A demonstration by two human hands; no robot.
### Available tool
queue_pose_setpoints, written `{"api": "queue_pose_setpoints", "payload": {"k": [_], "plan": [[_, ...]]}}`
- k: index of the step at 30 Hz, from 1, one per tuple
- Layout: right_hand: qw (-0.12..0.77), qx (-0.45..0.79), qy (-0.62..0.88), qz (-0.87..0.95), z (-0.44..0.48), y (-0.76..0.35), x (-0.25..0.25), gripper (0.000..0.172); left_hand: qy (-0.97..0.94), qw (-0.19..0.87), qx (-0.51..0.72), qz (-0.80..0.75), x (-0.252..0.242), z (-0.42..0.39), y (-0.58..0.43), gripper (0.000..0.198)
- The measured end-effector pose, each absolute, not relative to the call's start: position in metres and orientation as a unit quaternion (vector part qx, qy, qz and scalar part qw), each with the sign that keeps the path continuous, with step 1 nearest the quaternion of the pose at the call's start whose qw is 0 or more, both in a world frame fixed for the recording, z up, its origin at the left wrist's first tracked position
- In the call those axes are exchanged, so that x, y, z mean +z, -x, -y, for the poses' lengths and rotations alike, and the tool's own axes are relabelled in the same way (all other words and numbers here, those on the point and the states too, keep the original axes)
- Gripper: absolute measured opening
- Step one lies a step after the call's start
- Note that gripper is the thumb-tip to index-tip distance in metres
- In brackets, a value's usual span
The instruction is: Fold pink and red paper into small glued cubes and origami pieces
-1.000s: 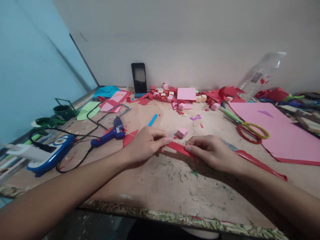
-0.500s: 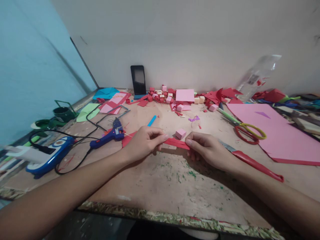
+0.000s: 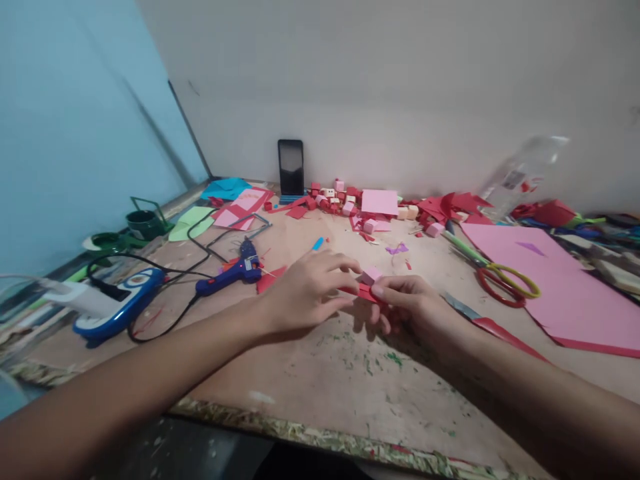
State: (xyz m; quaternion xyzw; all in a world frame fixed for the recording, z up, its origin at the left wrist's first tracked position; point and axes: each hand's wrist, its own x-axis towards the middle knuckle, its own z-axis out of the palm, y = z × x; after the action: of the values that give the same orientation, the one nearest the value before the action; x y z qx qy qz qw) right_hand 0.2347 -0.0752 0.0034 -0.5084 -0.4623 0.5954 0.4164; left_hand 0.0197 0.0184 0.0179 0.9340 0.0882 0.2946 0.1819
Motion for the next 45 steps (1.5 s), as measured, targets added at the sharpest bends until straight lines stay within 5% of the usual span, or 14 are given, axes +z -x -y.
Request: {"api": "queue_pose_setpoints", "payload": {"k": [13, 34, 45], "plan": [[0.417, 0.49, 0.548, 0.534, 0.074, -0.236, -0.001, 0.042, -0.911, 0.244, 0.3, -0.142, 0.0, -0.015, -0.027, 0.012], [0.443, 0.336, 0.583, 0.593, 0.076, -0.235, 0.0, 0.024, -0.743, 0.518, 0.313, -0.287, -0.006, -0.009, -0.038, 0.01], [0.457, 0.399, 0.623, 0.493, 0.075, -0.236, -0.005, 0.041, -0.809, 0.401, 0.315, -0.292, -0.005, -0.009, -0.035, 0.01]]}}
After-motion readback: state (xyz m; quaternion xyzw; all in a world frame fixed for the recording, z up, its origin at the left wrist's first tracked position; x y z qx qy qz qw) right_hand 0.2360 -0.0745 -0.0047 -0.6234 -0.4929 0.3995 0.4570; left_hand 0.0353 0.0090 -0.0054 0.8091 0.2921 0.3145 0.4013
